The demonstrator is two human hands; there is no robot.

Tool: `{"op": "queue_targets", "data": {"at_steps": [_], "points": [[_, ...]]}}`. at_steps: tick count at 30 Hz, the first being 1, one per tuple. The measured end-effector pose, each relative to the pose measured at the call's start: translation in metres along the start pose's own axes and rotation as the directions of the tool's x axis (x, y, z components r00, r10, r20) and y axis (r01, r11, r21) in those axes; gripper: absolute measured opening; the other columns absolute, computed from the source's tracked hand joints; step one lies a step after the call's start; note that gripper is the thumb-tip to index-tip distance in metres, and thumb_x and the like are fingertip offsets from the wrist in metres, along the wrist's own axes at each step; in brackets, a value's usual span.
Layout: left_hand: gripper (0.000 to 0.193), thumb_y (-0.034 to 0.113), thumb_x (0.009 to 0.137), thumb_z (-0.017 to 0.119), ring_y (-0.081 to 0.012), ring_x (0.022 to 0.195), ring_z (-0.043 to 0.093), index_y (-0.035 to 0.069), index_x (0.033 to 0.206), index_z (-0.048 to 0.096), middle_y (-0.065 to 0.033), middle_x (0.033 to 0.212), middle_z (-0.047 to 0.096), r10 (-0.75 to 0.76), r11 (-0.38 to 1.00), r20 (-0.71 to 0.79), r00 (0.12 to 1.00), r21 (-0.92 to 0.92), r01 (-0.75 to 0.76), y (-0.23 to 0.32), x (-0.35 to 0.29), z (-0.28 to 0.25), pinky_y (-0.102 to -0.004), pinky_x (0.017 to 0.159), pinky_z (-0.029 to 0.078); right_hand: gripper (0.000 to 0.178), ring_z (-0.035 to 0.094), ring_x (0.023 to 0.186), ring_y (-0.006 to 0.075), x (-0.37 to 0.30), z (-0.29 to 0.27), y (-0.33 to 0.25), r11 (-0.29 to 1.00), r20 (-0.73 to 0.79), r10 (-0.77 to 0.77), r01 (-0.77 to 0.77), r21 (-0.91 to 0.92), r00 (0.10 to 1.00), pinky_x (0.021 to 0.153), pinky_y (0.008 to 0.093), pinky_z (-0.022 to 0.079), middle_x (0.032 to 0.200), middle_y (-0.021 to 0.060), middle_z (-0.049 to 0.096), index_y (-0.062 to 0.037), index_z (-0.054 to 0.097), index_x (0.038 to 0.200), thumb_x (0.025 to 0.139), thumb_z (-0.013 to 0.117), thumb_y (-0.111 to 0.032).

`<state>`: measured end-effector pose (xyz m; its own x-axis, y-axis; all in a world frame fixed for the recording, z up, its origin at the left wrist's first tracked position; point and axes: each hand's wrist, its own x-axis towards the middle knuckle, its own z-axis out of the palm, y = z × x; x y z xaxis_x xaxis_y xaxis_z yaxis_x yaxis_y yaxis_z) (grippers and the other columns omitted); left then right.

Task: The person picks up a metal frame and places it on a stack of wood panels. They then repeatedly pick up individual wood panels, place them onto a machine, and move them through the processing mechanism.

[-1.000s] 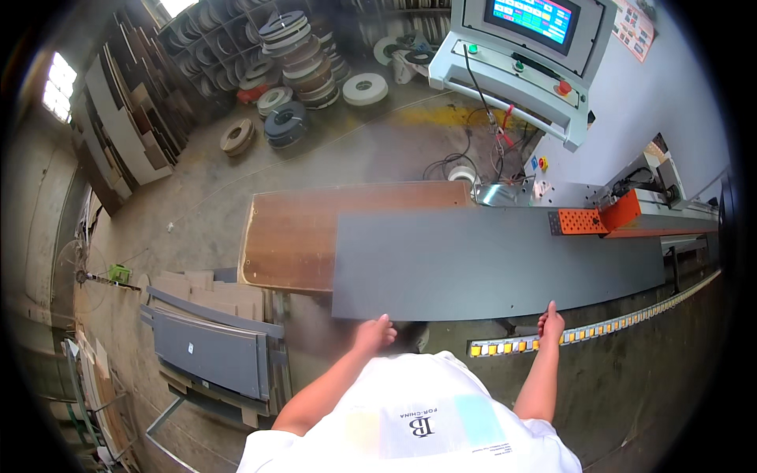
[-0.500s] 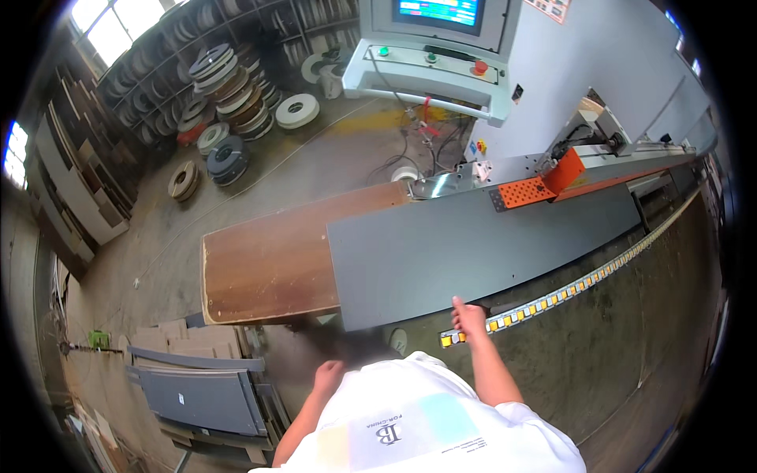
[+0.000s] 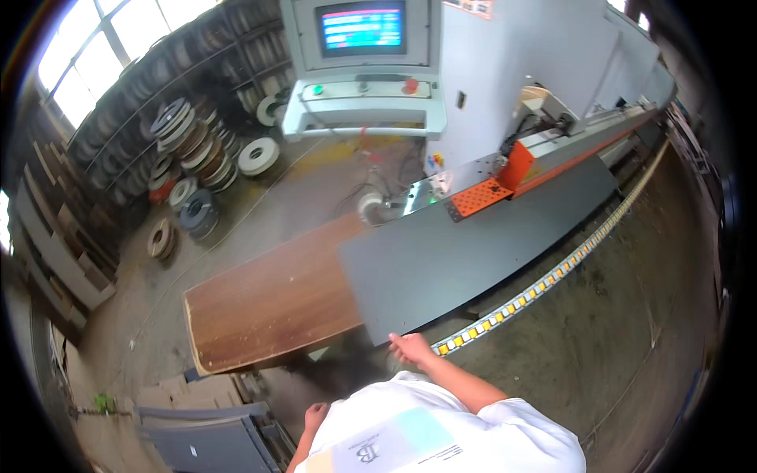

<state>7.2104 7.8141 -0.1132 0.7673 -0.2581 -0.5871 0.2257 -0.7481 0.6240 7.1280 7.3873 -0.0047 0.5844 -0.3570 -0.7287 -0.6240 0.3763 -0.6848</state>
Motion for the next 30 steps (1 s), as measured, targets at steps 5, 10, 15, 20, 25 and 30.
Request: {"op": "queue_targets", "data": {"at_steps": [5,10,15,20,25,30], "points": [[0.037,0.031,0.092,0.072,-0.0182,0.091,0.071,-0.002,0.11,0.073,-0.0157,0.099,0.076,-0.062,0.997,0.006,0.998,-0.04,0.062,-0.063,0.01,0.01,-0.0325,0.084,0.054,0.049,0.056,0.053,0.0124,0.005,0.001,-0.007,0.992,-0.028,0.029,-0.025,0.127,0.999,0.049,0.0282,0.043,0.071,0.0057,0.067,0.0007,0.071,0.093,0.101,0.06,-0.046],[0.039,0.031,0.093,0.072,-0.0179,0.093,0.07,-0.002,0.113,0.072,-0.0153,0.1,0.076,-0.146,0.985,0.084,0.986,-0.08,0.153,-0.031,0.009,-0.004,-0.0323,0.084,0.054,0.046,0.054,0.046,0.0108,0.007,-0.033,0.003,0.944,-0.213,0.022,0.05,0.327,0.977,0.043,0.0266,0.04,0.068,0.0037,0.064,-0.0017,0.066,0.087,0.102,0.059,-0.044],[0.037,0.028,0.094,0.072,-0.0205,0.094,0.07,-0.003,0.113,0.072,-0.0149,0.102,0.076,-0.063,0.998,0.08,0.995,0.004,0.063,-0.037,0.021,-0.019,-0.0326,0.086,0.054,0.041,0.054,0.047,0.0092,0.004,-0.06,0.0,0.925,-0.355,0.029,0.11,0.364,0.934,0.043,0.0255,0.04,0.068,0.0023,0.063,-0.0053,0.062,0.082,0.102,0.061,-0.041],[0.032,0.024,0.095,0.07,-0.019,0.093,0.07,-0.003,0.113,0.072,-0.0135,0.102,0.076,0.031,0.999,0.055,0.998,0.016,-0.032,-0.03,0.02,-0.031,-0.032,0.085,0.055,0.031,0.051,0.044,0.0099,0.001,-0.059,0.001,0.922,-0.456,-0.046,0.214,0.324,0.889,0.04,0.0262,0.037,0.067,0.0035,0.062,-0.0066,0.059,0.084,0.102,0.063,-0.032],[0.03,0.021,0.095,0.069,-0.0165,0.088,0.069,-0.002,0.114,0.071,-0.0103,0.101,0.075,-0.102,0.968,0.018,0.995,-0.228,0.103,0.023,-0.025,-0.049,-0.03,0.08,0.055,0.031,0.05,0.042,0.0104,-0.005,0.0,0.007,0.971,-0.365,-0.127,0.191,0.143,0.922,0.039,0.0267,0.036,0.067,0.0041,0.062,-0.0066,0.06,0.085,0.102,0.062,-0.032],[0.026,0.026,0.098,0.065,-0.0154,0.076,0.066,0.003,0.11,0.07,-0.0079,0.092,0.073,-0.208,0.835,-0.016,0.978,-0.524,0.169,-0.095,-0.048,-0.021,-0.0312,0.067,0.054,0.029,0.052,0.044,0.0102,-0.025,0.076,0.024,0.967,-0.023,-0.214,0.209,-0.147,0.976,0.04,0.0265,0.039,0.07,0.0052,0.064,-0.0051,0.067,0.101,0.103,0.06,-0.033]]}}
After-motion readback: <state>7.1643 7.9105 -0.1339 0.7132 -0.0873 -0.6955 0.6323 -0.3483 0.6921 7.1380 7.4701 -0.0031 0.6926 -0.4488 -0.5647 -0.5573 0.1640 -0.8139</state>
